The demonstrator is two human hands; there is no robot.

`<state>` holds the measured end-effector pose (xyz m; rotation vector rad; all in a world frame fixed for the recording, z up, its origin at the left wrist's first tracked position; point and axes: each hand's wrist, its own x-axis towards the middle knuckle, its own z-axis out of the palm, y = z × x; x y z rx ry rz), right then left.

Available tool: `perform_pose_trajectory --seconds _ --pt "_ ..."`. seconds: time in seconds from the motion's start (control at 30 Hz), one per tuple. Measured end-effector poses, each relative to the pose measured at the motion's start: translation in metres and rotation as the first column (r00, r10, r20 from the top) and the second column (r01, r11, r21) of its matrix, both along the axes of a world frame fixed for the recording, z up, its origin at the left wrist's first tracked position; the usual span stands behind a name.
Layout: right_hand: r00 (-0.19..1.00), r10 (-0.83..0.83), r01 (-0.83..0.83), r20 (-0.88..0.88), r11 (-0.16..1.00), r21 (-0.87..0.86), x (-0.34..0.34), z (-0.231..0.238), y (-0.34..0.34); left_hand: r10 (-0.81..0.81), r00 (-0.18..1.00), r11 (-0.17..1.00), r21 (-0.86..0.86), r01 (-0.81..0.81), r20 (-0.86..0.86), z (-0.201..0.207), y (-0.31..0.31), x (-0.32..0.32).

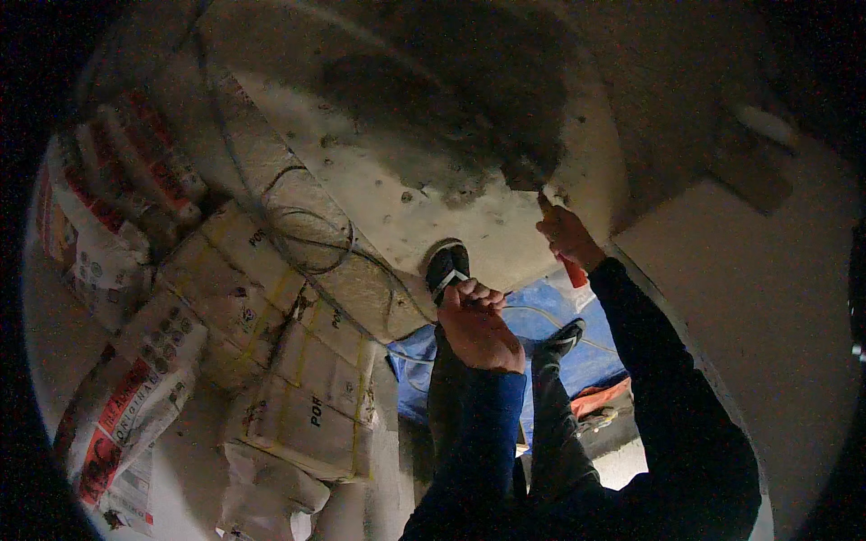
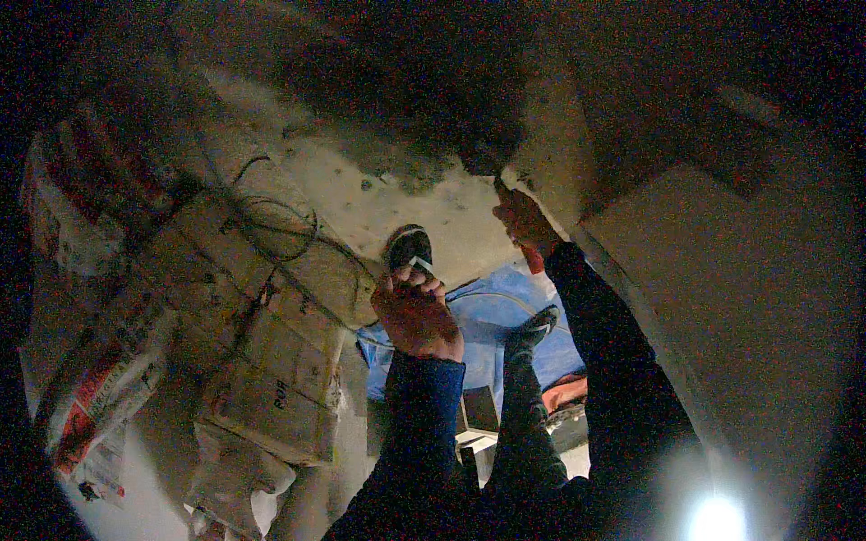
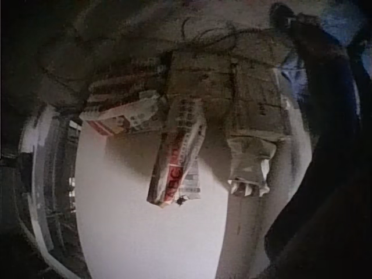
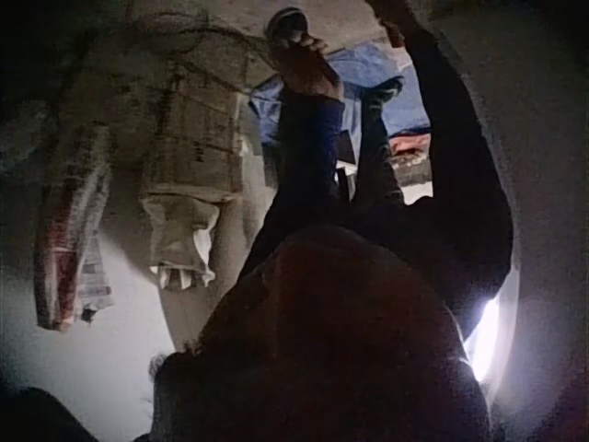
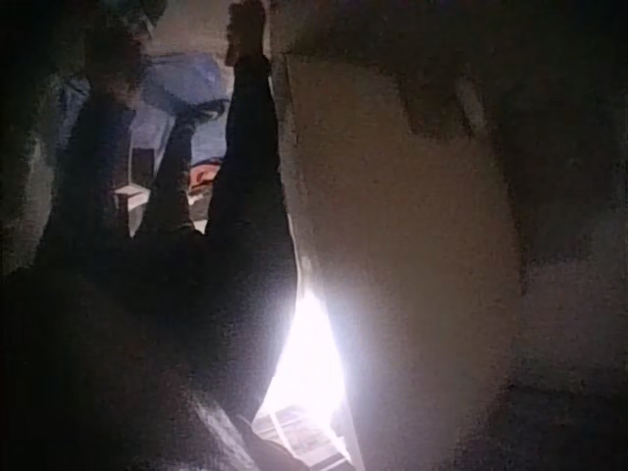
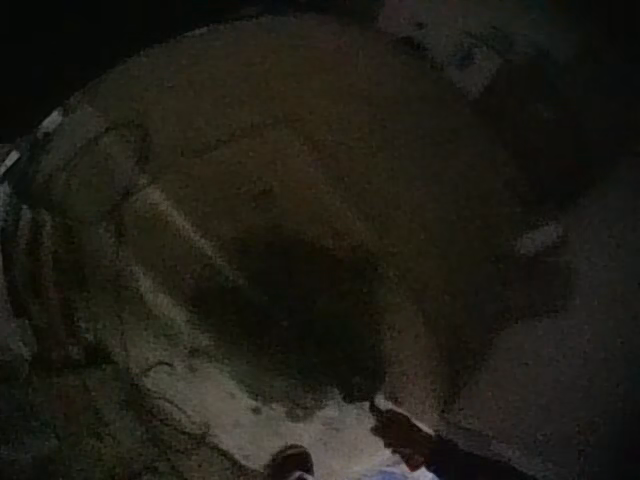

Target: The person applies cement to a tile using a trowel and places it on a wall with tile leveling clips. They scrape excess cement from the floor, mix cement in a bucket, and continue applying tiles with spacers.

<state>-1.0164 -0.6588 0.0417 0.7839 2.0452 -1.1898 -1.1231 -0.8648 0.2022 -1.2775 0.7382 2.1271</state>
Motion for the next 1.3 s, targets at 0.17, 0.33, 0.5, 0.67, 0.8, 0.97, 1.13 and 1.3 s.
perform_pose_trajectory --seconds 0.17,0.33,0.5,0.67,0.8,0.97,1.13,1.3 --pt "0.764 -0.456 0.307 -0.457 0.879 -0.364 -0.184 -0.075 -0.082 0.096 0.994 0.969 -0.234 -0.081 0.056 -0.001 -0.012 -0.013" --pt "0.750 -0.657 0.433 0.072 0.406 -0.805 -0.245 -0.053 -0.060 0.043 0.996 0.947 -0.321 -0.014 0.082 -0.005 -0.007 -0.022" --pt "0.806 -0.577 0.375 0.132 0.326 -0.868 -0.221 0.072 -0.012 0.028 0.998 0.934 -0.356 -0.006 0.057 -0.003 0.008 -0.007" --pt "0.849 -0.510 0.341 0.138 0.330 -0.880 -0.171 0.155 0.014 0.077 0.997 0.934 -0.352 -0.067 0.014 -0.003 0.009 -0.005" --pt "0.811 -0.574 0.325 -0.110 0.599 -0.732 -0.130 0.157 0.005 0.122 0.993 0.960 -0.254 -0.117 0.005 0.005 0.006 0.008" --pt "0.767 0.007 0.223 -0.641 0.935 0.276 -0.150 0.059 -0.009 0.089 0.994 0.956 -0.287 -0.068 0.060 0.018 0.013 0.029" --pt "0.901 0.082 0.102 -0.427 0.914 0.392 -0.132 0.039 -0.005 0.074 0.996 0.971 -0.230 -0.059 0.054 0.019 0.015 0.023" --pt "0.742 0.399 0.138 -0.538 0.695 0.706 -0.174 0.057 0.028 0.068 0.997 0.979 -0.195 -0.059 0.041 0.015 0.005 0.015"
